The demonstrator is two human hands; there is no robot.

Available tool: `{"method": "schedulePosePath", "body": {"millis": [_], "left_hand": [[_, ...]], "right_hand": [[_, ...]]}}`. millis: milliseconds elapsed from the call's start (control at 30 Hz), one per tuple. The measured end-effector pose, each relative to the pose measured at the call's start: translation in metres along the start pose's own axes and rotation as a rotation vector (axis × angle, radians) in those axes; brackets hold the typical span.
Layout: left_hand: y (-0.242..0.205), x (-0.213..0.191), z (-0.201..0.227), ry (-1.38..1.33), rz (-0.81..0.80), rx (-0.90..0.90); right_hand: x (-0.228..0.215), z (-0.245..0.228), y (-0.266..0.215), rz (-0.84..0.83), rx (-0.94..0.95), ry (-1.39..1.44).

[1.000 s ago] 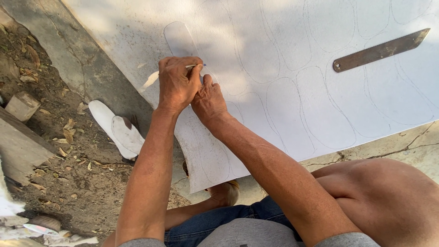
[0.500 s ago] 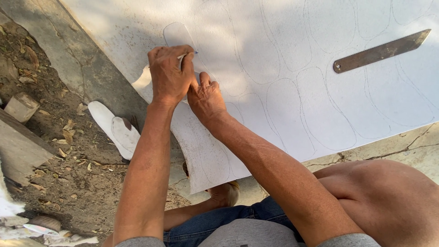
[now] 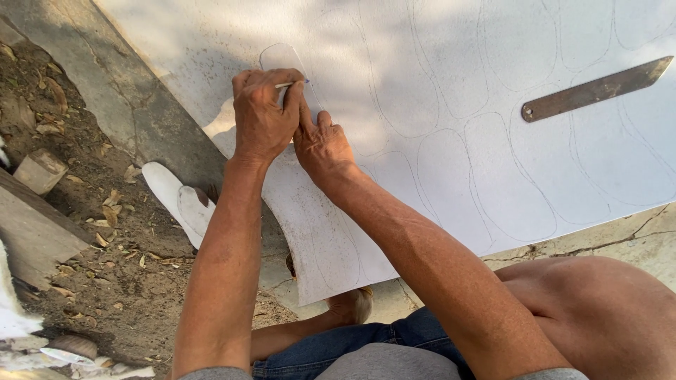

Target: Tracing shoe sole templates onto a large sheet of foam material using a marking tool.

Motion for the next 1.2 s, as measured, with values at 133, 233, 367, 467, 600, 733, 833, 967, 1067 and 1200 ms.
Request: {"method": "schedulePosePath", "body": {"millis": [133, 233, 367, 467, 600, 733, 833, 967, 1067, 1200], "left_hand": [[0.006, -0.005, -0.006, -0.022, 0.027, -0.024], [0.004, -0.007, -0.006, 0.029, 0.052, 0.069], [-0.008, -0.006, -0.001, 0.063, -0.01, 0.124], [-0.006, -0.005, 0.0, 0.026, -0.012, 0.114], [0.006, 0.003, -0.022, 0.023, 0.011, -0.007], [0.012, -0.009, -0.015, 0.008, 0.059, 0.016], [0.012, -0.006, -0.017, -0.063, -0.017, 0.015], [0.014, -0.005, -0.031, -0.02, 0.039, -0.046], [0.017, -0.011, -0.02, -0.045, 0.06, -0.009], [0.02, -0.004, -0.033, -0.005, 0.08, 0.004]], "right_hand": [[-0.005, 0.002, 0.004, -0.007, -0.011, -0.059], [0.001, 0.0, 0.009, 0.042, 0.032, -0.058], [0.009, -0.003, 0.012, -0.091, 0.004, -0.049], [0.006, -0.003, 0.014, -0.103, -0.002, -0.052], [0.005, -0.004, 0.01, 0.033, 0.016, -0.13], [-0.007, -0.001, 0.009, 0.118, 0.026, -0.226], [-0.016, 0.005, 0.016, -0.115, -0.038, -0.137], [-0.022, 0.003, 0.017, -0.126, 0.018, -0.043], [-0.017, 0.005, 0.024, -0.1, 0.044, -0.018], [-0.025, 0.006, 0.026, -0.181, 0.039, 0.032]]}}
Point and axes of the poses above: each hand's wrist, its own y-axis towards the middle knuckle, its own x-axis out of the palm, z = x × y, the point moved 3 cm from there along y, towards the middle knuckle, and after that the axes turned 4 degrees about z, right-handed, at the moved point
